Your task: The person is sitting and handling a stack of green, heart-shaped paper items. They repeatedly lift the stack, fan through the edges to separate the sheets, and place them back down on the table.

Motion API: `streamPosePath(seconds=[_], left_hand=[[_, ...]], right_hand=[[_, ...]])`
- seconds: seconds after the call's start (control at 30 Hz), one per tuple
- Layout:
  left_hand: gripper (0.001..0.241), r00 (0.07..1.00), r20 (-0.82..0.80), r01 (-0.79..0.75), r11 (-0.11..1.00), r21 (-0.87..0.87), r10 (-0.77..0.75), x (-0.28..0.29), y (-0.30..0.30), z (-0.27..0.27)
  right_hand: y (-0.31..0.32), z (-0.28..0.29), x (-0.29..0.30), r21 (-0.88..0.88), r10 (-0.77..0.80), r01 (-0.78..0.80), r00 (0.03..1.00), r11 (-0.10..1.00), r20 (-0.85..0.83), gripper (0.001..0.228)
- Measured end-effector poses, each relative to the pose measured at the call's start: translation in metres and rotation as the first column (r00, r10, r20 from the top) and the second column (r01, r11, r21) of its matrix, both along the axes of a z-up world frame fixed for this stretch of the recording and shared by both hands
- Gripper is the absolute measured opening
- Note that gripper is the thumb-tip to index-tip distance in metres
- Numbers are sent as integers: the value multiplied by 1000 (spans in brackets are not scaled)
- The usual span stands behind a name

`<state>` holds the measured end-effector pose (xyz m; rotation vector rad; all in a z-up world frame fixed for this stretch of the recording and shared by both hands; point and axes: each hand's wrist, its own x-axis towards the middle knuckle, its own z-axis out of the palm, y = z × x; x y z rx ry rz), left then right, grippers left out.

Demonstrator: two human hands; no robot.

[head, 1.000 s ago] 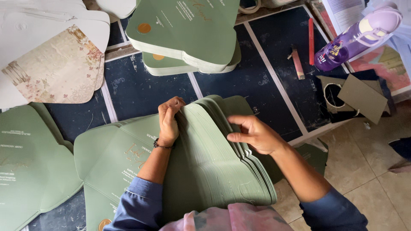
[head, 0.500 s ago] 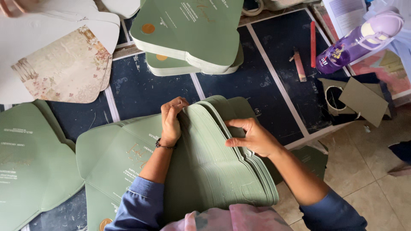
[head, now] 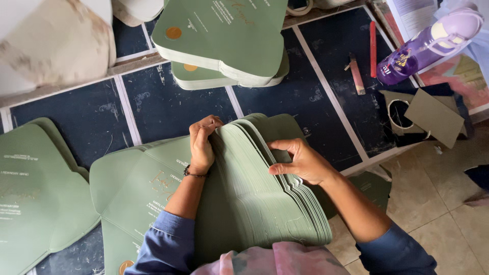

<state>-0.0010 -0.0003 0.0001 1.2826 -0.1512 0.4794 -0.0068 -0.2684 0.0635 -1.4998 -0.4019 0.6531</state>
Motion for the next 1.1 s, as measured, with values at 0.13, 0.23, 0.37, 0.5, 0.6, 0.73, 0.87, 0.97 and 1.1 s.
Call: streamPosePath(seconds=[0.13, 0.23, 0.37, 0.5, 0.6, 0.73, 0.87, 0.97, 1.1], left_hand=[[30, 1000, 16, 7, 1000, -19, -7, 3, 1, -4], [29, 1000, 8, 17, 1000, -19, -17, 2, 1, -4], [30, 999, 22, 34, 998, -47, -33, 4, 0, -7], [30, 997, -58, 58, 995, 84, -53, -2, 3, 6], [33, 923, -368, 85, 878, 470, 108, -7, 1, 26], [35, 955, -104, -40, 467, 883, 278, -5, 7, 25], [49, 795, -434, 227, 456, 861, 424, 4, 10, 7], [54, 749, -482, 208, 529, 823, 455, 13, 5, 9], [54, 756, -455, 105, 599, 794, 471, 21, -6, 22]], right_hand=[[-1, -4, 0, 18, -21, 21, 1000, 1000, -21, 51], [-5, -14, 1, 20, -33, 33, 999, 999, -25, 50], [-23, -42, 8, -34, -63, 64, 998, 997, 8, 55], [-12, 11, -5, -219, 9, 49, 966, 975, 258, 74], [-4, 39, -7, -369, 75, 104, 896, 924, 438, 97], [-10, 5, -11, -484, 187, 72, 865, 872, 465, 46], [-21, -70, -23, 22, -278, 324, 843, 946, -460, 11], [-38, -75, -38, 115, -193, 308, 804, 945, -563, 36], [-25, -21, -40, -26, -123, 121, 973, 992, -197, 10]])
